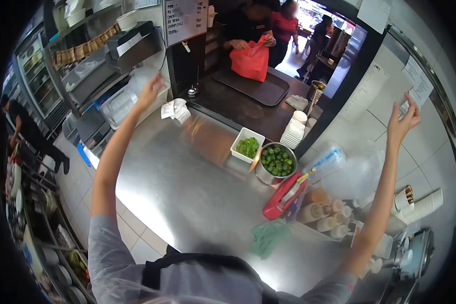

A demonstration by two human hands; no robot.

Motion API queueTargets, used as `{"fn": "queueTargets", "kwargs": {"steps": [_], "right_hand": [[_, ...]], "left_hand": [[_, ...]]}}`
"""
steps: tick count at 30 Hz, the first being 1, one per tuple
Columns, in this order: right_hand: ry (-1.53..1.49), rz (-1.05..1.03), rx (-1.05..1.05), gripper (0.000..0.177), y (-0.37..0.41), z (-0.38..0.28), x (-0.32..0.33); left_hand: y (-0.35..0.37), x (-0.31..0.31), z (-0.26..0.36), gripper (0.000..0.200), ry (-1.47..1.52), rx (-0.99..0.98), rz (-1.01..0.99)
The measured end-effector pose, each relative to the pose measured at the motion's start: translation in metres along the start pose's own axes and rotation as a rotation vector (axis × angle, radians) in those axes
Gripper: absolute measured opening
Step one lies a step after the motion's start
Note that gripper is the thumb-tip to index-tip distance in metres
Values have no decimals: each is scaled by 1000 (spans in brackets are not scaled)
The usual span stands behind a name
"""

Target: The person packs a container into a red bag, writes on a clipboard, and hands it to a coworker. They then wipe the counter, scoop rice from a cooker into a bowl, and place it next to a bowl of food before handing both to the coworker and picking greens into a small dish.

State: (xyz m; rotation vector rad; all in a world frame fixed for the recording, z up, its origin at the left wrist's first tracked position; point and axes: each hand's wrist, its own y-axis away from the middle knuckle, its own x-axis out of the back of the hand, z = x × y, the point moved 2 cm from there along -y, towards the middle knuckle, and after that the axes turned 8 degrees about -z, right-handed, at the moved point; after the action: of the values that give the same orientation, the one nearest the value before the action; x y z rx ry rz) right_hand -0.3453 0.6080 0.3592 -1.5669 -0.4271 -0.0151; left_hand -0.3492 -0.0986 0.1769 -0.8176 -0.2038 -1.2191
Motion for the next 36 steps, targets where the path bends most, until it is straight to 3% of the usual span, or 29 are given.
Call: {"fn": "queueTargets", "kwargs": {"steps": [2, 4, 6, 8, 9, 11, 13, 15, 16, 20, 22, 25, 28, 31, 34, 36], "right_hand": [[-109, -83, -44, 38, 33, -80, 25], [-142, -145, -85, 39, 71, -139, 52], [-88, -188, -112, 40, 107, -187, 84], [-7, -208, -168, 39, 137, -218, 121], [50, -213, -197, 37, 146, -227, 141], [-108, -47, -382, 36, 148, -254, 179], [-36, 43, -424, 36, 148, -278, 213], [20, 86, -413, 35, 144, -313, 232], [41, 87, -387, 35, 141, -333, 236], [188, 89, -308, 34, 140, -385, 248], [233, 94, -268, 34, 142, -400, 256], [394, 111, -281, 33, 146, -421, 273], [442, 99, -356, 33, 147, -448, 284], [536, 57, -201, 39, 142, -468, 294], [575, 152, -272, 35, 139, -483, 291], [378, 170, -347, 32, 156, -469, 298]], "left_hand": [[-97, 25, -51, 57, -202, -168, 292], [-157, 46, -50, 64, -107, -28, 362], [-208, 49, -63, 67, 15, 33, 319], [-245, 51, -56, 58, -152, 119, 39], [-269, 44, -66, 48, -108, -8, 52], [-292, 35, -54, 44, -18, -66, -67], [-316, 26, -37, 40, 104, -182, -151], [-319, 16, -17, 38, 396, -168, -294], [-304, 27, 24, 39, 581, -86, -421], [-318, 45, 100, 38, 958, -333, -413], [-348, 48, 112, 47, 1263, -178, -462], [-362, 54, 131, 38, 1581, -381, -411], [-365, 41, 130, 38, 1556, -299, -331], [-357, 28, 117, 37, 1519, -415, -365], [-335, 28, 121, 36, 1416, -430, -375], [-351, 15, 113, 36, 1352, -425, -400]]}}
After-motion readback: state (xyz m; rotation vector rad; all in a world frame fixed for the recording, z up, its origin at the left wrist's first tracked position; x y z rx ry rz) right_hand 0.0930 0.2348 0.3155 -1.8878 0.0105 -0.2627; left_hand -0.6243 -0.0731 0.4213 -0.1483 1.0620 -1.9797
